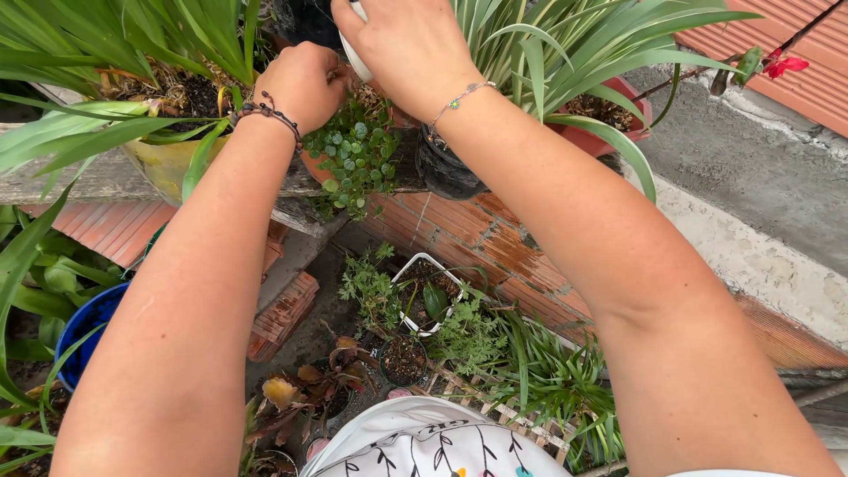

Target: The person waters multiple potted plants using a small cup to scoop water from a blue bucket. They move between plants, pour water at the base of each, and occasionally adjust the pots to reach the soil.

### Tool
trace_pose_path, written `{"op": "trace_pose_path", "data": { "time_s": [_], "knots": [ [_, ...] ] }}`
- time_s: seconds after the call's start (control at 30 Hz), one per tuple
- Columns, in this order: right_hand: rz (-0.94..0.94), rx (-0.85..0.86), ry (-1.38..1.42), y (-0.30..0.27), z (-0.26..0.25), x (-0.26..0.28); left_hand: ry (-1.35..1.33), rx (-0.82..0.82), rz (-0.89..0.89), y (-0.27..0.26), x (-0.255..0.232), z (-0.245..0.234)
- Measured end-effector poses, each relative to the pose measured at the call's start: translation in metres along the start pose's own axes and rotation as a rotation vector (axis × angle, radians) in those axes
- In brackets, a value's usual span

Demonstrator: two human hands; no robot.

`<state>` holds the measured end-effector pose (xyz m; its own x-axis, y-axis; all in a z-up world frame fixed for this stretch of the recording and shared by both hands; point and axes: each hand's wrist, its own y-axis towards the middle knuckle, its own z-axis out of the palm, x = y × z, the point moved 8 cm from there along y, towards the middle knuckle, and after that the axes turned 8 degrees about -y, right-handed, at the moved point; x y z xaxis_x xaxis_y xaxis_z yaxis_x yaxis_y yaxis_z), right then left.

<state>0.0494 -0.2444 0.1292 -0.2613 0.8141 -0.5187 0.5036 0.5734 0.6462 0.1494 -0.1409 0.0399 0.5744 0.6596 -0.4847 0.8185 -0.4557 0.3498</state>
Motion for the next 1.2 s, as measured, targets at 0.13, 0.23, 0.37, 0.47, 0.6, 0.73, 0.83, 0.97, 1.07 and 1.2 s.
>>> {"op": "trace_pose_path", "data": {
  "time_s": [0.13,0.23,0.37,0.47,0.6,0.73,0.83,0.97,1.07,1.2],
  "knots": [
    [-0.036,-0.03,-0.095,-0.004,-0.007,0.01,-0.064,-0.048,0.022,-0.003,-0.002,-0.015],
    [-0.017,-0.051,-0.178,-0.013,-0.029,0.008,-0.145,-0.121,0.066,-0.016,-0.006,-0.034],
    [0.112,-0.062,-0.076,-0.029,-0.084,-0.002,-0.22,-0.239,0.17,-0.047,0.004,-0.051],
    [0.287,-0.027,0.315,-0.064,-0.107,-0.007,-0.318,-0.251,0.144,-0.096,-0.003,-0.071],
    [0.473,-0.035,0.585,-0.114,-0.124,0.019,-0.34,-0.177,-0.012,-0.167,0.011,-0.077],
    [0.554,0.038,0.713,-0.157,-0.098,0.06,-0.424,-0.133,-0.217,-0.246,0.057,-0.066],
    [0.492,0.151,0.762,-0.178,-0.069,0.099,-0.406,-0.151,-0.336,-0.312,0.092,-0.055],
    [0.339,0.342,0.847,-0.191,-0.026,0.153,-0.34,-0.209,-0.697,-0.418,0.157,-0.032],
    [0.265,0.401,0.961,-0.188,-0.007,0.195,-0.343,-0.261,-0.906,-0.488,0.18,-0.022],
    [0.205,0.423,1.08,-0.172,-0.002,0.256,-0.304,-0.318,-0.929,-0.555,0.206,-0.016]
  ]
}}
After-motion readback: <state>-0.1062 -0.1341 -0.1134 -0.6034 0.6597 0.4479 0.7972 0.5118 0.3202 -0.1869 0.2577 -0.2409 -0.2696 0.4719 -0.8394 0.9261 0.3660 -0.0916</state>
